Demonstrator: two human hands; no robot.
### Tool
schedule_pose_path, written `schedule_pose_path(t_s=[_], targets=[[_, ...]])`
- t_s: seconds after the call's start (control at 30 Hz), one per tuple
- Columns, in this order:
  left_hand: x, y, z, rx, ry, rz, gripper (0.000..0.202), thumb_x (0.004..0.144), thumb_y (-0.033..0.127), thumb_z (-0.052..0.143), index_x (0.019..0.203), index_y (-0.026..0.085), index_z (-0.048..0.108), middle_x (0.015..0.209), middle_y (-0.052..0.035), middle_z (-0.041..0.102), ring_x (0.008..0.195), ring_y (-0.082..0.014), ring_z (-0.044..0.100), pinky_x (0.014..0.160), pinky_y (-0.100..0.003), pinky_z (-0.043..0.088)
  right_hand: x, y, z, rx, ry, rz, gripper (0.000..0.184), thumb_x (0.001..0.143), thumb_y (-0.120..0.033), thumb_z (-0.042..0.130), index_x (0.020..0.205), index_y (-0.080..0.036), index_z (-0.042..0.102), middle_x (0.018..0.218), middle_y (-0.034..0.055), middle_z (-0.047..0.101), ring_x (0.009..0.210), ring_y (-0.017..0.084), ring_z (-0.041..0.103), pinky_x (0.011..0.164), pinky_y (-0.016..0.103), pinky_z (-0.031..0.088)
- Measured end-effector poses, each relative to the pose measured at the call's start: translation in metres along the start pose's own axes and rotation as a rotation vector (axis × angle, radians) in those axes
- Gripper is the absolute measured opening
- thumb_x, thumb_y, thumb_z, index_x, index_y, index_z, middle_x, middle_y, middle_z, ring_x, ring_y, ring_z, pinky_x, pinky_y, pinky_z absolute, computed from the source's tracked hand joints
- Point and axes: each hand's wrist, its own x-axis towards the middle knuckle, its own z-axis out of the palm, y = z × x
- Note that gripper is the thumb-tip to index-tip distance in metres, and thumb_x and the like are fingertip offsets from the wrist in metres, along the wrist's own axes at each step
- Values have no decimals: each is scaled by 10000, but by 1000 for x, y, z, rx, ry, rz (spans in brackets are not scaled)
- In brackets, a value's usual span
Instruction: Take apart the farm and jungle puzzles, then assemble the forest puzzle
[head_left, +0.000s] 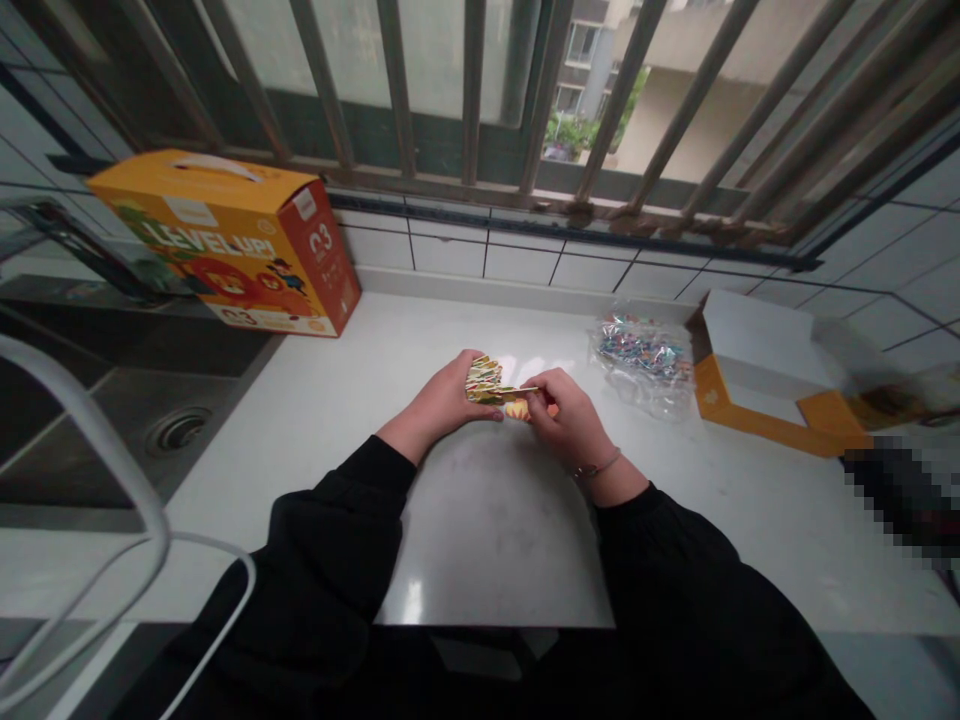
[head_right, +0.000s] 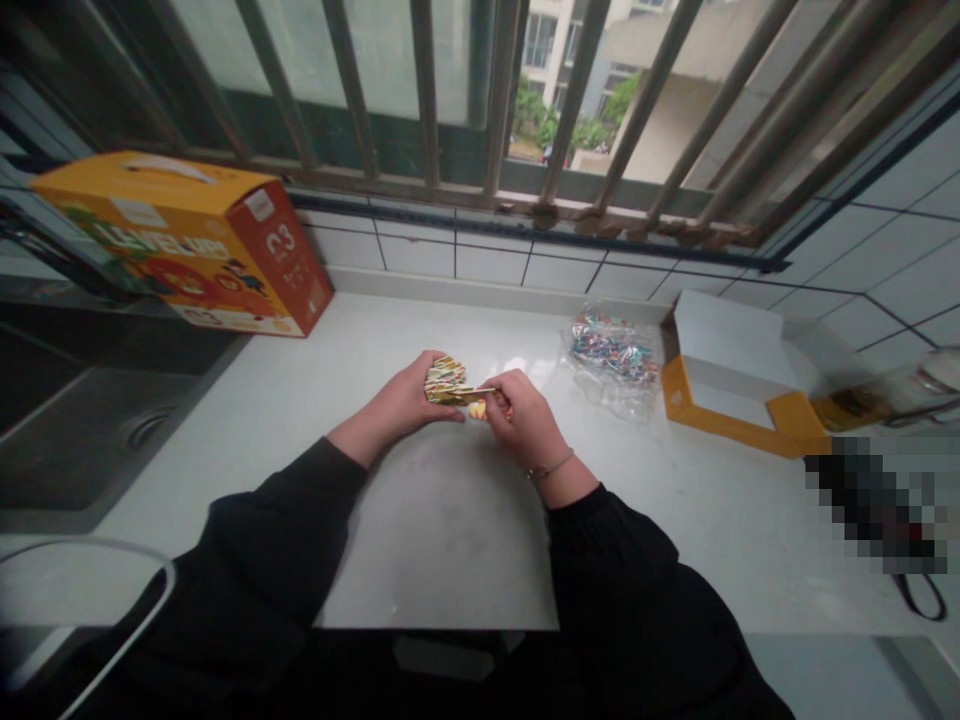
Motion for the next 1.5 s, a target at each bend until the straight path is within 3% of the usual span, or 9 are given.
schedule_pose_path(t_s=[0.1,0.2,0.4,0.53,0.7,0.8,1.0,1.17,1.5], targets=[[-1,2,0,-5,-26,19,971,584,439,1111,1371,274,566,1312,-105,742,1205,-358,737,1030,-502,578,0,0,10,9,-63,89,162,1005,-264,684,1154,-224,734,935,42,745,805,201,694,788,342,579],[-2,4,0,-16,-41,34,844,695,488,1056,1357,273,580,1286,-99,754,1181,-338,742,1006,-484,582,-1,1,10,4,-114,111,246,1016,-263,689,1257,-240,726,1033,54,799,876,215,743,853,358,606],[-3,5,-2,6,-5,14,575,838,430,948,1273,278,604,1215,-62,780,1096,-291,753,933,-434,582,-8,21,-22,-374,-169,120,438,969,-482,829,1296,-197,771,1316,204,721,1212,384,689,1059,538,578],[-2,6,-3,36,59,-48,547,835,418,946,1231,271,598,1150,-56,784,1057,-290,753,901,-431,574,-15,36,-36,-461,-302,173,503,857,-501,940,1236,-216,772,1296,194,719,1225,400,672,1062,552,560],[-3,6,-4,51,64,-71,608,824,428,961,1267,270,577,1141,-57,779,1049,-296,751,900,-446,566,-12,34,-40,-327,-306,295,550,726,-440,1003,1106,-243,658,1148,130,740,1073,343,704,900,452,575],[-2,4,-3,53,60,-69,670,799,448,987,1291,271,568,1161,-62,773,1063,-302,748,919,-456,566,-8,23,-42,-171,-304,396,506,775,-402,935,1089,-266,561,979,51,739,851,264,700,734,365,526],[-1,3,-5,26,42,-70,716,778,464,996,1318,274,565,1186,-75,761,1085,-319,743,946,-477,566,-5,11,-41,337,-303,378,484,908,-474,808,1264,-286,540,1006,33,791,897,246,763,787,370,570],[-1,2,-7,19,30,-67,765,726,473,1016,1323,284,577,1199,-75,753,1129,-339,733,977,-492,560,-5,21,-38,204,-245,530,483,807,-484,875,1179,-254,670,783,-13,707,712,214,678,614,315,478],[-1,4,-7,14,30,-78,752,740,496,1008,1326,298,581,1202,-84,766,1151,-352,746,964,-491,581,-4,15,-38,536,-181,792,601,783,-591,940,1175,-239,651,693,-51,670,467,107,491,435,237,332]])
